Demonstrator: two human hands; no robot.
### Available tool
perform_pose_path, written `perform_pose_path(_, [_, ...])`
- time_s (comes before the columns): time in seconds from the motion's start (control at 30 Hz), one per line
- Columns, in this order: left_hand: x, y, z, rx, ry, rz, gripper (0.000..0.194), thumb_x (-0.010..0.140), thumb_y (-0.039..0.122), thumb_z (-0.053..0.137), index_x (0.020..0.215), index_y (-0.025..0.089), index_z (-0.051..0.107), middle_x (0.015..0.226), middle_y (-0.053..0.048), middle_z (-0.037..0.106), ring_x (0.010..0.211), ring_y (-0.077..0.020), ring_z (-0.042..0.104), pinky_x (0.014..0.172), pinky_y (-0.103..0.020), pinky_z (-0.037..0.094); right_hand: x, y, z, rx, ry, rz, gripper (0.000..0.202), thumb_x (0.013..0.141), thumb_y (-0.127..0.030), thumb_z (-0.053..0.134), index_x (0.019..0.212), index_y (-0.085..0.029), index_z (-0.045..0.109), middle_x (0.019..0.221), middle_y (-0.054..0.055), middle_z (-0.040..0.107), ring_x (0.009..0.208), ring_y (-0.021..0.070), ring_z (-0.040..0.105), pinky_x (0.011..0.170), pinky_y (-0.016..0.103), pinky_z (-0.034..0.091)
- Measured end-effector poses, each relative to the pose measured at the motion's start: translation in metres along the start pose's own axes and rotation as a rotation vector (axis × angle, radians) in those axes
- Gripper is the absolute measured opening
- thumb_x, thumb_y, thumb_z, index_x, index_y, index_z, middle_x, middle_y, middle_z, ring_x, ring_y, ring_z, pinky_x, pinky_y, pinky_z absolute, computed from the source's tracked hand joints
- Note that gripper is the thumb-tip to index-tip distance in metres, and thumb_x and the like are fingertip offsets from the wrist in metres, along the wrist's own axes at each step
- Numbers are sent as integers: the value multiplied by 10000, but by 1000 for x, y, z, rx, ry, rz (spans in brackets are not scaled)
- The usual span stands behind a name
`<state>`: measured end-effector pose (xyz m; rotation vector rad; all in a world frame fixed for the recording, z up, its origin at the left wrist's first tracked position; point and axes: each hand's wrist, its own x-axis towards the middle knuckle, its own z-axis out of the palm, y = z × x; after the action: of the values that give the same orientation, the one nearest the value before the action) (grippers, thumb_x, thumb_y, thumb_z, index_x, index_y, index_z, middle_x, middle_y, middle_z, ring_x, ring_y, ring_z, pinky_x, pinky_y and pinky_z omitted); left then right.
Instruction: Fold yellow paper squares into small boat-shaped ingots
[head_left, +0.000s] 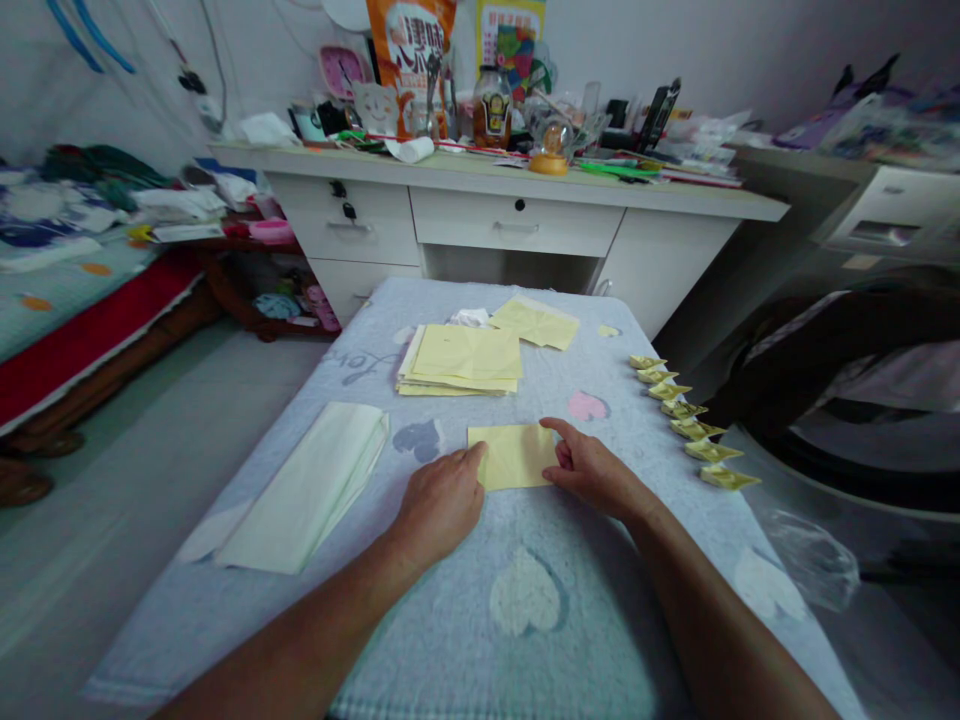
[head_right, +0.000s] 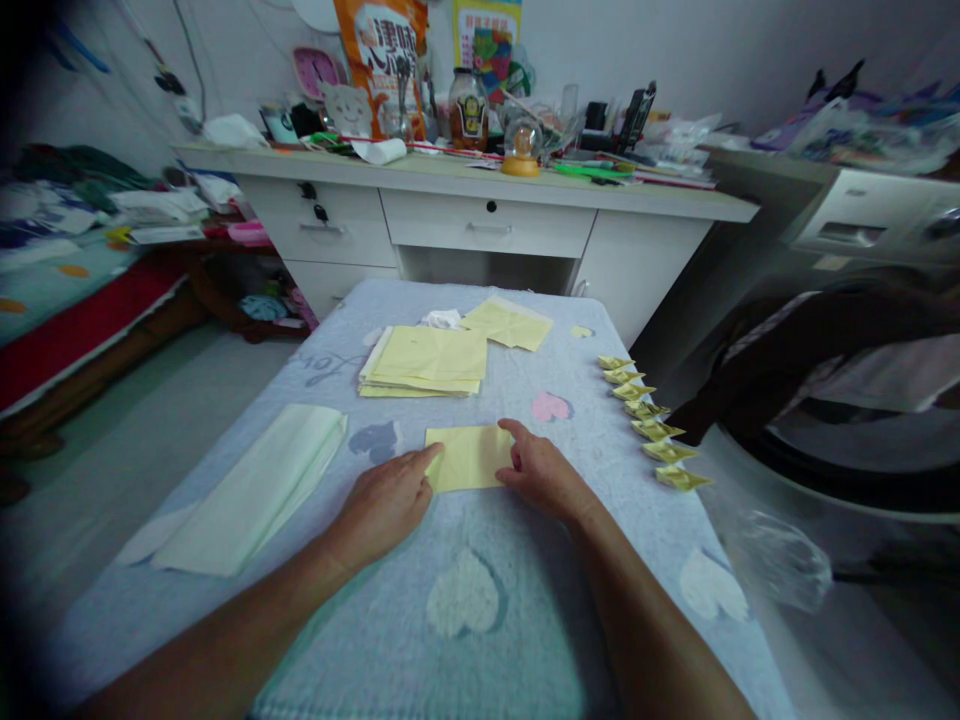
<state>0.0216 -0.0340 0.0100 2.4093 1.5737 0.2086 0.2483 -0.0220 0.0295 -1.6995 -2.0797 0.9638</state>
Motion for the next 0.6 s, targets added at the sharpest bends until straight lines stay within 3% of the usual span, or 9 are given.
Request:
perform_pose_path(0.4, [2, -1, 0, -19, -13, -35, 500, 845, 133, 414, 1344, 134, 451, 1173, -131, 657, 1025, -205, 641, 899, -316, 479, -1, -1, -1, 2, -3, 9, 648, 747, -154, 588, 1365, -146, 390, 611, -73, 477, 566, 105, 458, 550, 219, 288])
perform_pose_path(0.6, [2, -2, -3, 93, -51, -101, 448, 920, 298, 388, 1351, 180, 428, 979, -101, 716, 882, -218, 680, 766, -318, 502, 0, 0, 0, 1, -1, -4, 651, 750, -155, 580, 1370, -139, 383, 602, -79, 466, 556, 104, 457, 541, 224, 287])
